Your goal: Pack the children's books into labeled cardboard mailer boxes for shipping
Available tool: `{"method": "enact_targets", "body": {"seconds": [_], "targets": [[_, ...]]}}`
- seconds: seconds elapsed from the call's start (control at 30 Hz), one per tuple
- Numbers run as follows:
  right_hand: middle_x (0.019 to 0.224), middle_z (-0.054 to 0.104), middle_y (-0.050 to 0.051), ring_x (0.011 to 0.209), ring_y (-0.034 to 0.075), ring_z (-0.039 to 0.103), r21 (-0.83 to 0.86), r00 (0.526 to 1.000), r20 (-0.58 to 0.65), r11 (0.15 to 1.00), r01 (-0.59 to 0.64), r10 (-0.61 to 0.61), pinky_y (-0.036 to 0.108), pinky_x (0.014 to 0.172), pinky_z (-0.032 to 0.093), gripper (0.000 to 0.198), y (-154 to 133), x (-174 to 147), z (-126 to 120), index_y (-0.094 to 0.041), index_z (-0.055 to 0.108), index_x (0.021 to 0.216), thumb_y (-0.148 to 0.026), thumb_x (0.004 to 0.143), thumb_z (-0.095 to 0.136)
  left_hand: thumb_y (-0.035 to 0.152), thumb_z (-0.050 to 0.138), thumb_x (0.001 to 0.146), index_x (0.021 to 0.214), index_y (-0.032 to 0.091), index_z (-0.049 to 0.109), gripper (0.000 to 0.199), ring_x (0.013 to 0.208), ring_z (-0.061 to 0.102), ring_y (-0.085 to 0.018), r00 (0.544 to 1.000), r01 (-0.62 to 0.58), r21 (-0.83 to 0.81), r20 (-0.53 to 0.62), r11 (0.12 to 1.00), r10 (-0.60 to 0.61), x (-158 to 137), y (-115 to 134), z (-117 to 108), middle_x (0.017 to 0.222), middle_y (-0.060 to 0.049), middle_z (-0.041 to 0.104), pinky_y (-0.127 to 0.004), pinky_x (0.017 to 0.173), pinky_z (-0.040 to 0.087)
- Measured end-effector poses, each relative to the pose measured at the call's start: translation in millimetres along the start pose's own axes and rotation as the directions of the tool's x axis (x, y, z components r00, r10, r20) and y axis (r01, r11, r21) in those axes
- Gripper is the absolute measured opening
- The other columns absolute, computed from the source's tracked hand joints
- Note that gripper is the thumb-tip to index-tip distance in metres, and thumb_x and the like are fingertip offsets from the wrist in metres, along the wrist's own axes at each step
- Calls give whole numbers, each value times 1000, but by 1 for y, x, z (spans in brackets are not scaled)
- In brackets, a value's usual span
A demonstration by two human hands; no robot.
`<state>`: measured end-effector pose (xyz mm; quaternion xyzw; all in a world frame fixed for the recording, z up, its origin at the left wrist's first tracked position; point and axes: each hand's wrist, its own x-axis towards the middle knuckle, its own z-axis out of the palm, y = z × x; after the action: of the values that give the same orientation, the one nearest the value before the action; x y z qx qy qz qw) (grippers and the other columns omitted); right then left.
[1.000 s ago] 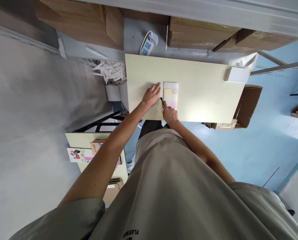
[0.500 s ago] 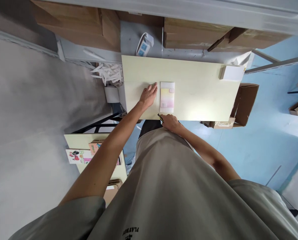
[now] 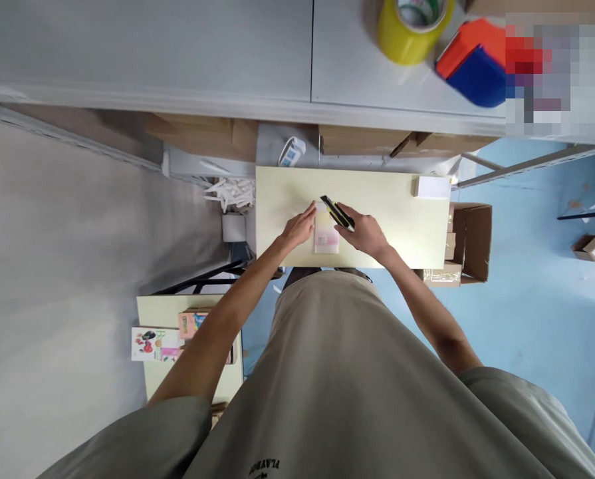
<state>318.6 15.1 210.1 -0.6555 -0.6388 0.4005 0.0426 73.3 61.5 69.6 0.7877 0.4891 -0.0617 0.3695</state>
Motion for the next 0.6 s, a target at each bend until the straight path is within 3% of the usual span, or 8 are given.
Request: {"method": "enact_targets", "body": {"seconds": [0.07, 0.13, 0.27, 0.4, 0.5, 0.6], "targets": [[120, 90, 9, 104, 36, 87, 84, 979, -169, 988, 131, -115, 50, 101, 70, 75, -3, 15, -25, -29, 55, 181, -44, 110, 74, 15, 55, 109, 187, 11, 46, 79, 176, 55, -35, 988, -101, -29, -124, 995, 96, -2, 16, -22, 201, -17, 31, -46, 143, 52], [118, 88, 8, 101, 36, 85, 91, 923, -326, 965, 246, -204, 52, 99, 70, 80, -9, 37, -52, -28, 52, 179, -48, 107, 78, 21, 56, 112, 188, 14, 44, 77, 181, 49, -32, 937, -223, -40, -286, 974, 202, 0, 31, -55, 200, -15, 34, -46, 146, 49], [122, 83, 9, 109, 36, 83, -16, 781, -534, 928, 373, -323, 56, 102, 68, 66, -31, 98, -108, -27, 50, 169, -47, 111, 73, 32, 58, 117, 192, 27, 38, 78, 184, 44, -31, 754, -420, -9, -561, 908, 343, 11, 59, -141, 201, -9, 36, -49, 148, 46], [138, 78, 16, 123, 35, 77, -178, 693, -575, 894, 412, -434, 56, 110, 65, 47, -58, 165, -155, -22, 60, 153, -43, 113, 74, 44, 60, 121, 192, 31, 37, 76, 183, 44, -34, 612, -493, 39, -695, 869, 379, 20, 77, -217, 201, -8, 36, -53, 149, 44], [151, 75, 18, 128, 27, 69, -227, 656, -573, 865, 449, -491, 50, 119, 61, 39, -68, 211, -168, -21, 66, 150, -39, 116, 75, 47, 60, 121, 193, 33, 36, 77, 182, 46, -36, 564, -492, 62, -737, 868, 373, 21, 80, -244, 201, -8, 36, -56, 150, 43], [151, 78, 19, 138, 24, 63, -193, 675, -579, 881, 431, -457, 53, 131, 52, 38, -72, 244, -165, -12, 69, 149, -33, 119, 76, 47, 59, 121, 194, 33, 33, 78, 181, 48, -37, 573, -478, 60, -735, 876, 363, 17, 78, -246, 202, -9, 34, -57, 150, 43]]}}
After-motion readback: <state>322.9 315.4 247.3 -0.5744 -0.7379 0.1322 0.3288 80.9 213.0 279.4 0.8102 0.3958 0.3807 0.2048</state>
